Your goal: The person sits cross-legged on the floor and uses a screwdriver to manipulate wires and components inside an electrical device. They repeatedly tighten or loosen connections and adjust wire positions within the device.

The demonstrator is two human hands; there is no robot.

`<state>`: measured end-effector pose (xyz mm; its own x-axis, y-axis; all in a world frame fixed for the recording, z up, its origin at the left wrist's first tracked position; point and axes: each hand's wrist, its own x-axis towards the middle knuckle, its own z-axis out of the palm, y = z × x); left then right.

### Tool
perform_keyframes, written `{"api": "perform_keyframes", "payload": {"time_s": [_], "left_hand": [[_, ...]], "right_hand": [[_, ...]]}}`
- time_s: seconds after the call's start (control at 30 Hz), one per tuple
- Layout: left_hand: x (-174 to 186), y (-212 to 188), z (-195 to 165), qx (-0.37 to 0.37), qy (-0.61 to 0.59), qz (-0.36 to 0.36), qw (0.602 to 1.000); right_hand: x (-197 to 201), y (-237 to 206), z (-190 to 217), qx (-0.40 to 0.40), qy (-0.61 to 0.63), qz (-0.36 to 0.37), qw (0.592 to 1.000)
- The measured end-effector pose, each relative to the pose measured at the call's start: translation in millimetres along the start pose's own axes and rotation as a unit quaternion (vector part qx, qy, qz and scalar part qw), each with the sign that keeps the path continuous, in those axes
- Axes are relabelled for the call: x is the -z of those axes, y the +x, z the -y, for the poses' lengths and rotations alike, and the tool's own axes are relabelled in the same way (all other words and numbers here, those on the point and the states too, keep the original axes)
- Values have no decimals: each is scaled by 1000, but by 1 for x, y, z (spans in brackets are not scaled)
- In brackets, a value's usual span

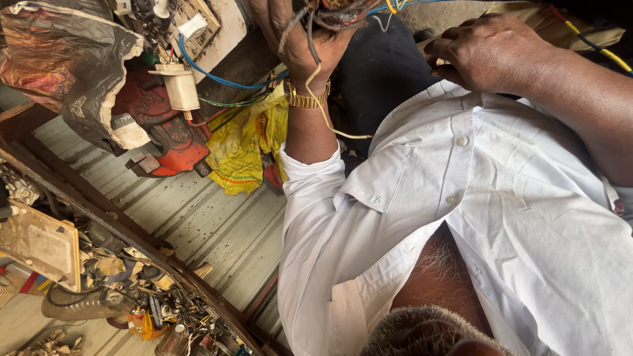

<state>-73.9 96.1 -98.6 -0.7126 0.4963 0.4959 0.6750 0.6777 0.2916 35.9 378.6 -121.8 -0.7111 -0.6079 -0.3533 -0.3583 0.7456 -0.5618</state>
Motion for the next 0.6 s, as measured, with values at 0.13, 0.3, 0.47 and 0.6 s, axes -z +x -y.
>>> {"api": "perform_keyframes", "payload": {"time_s": [0.13,0.3,0.47,0.6], "left_hand": [[1,9,-4,-20,6,-31,999],[-2,16,-7,-25,-13,-63,998],[0,15,-10,2,-12,-46,999],[-1,16,-10,-12,-14,-63,998]], "right_hand": [[4,1,6,-3,-11,19,1000],[17,1,10,-16,13,50,999],[28,2,16,-21,-1,58,998],[38,1,19,-21,1,67,998]]}}
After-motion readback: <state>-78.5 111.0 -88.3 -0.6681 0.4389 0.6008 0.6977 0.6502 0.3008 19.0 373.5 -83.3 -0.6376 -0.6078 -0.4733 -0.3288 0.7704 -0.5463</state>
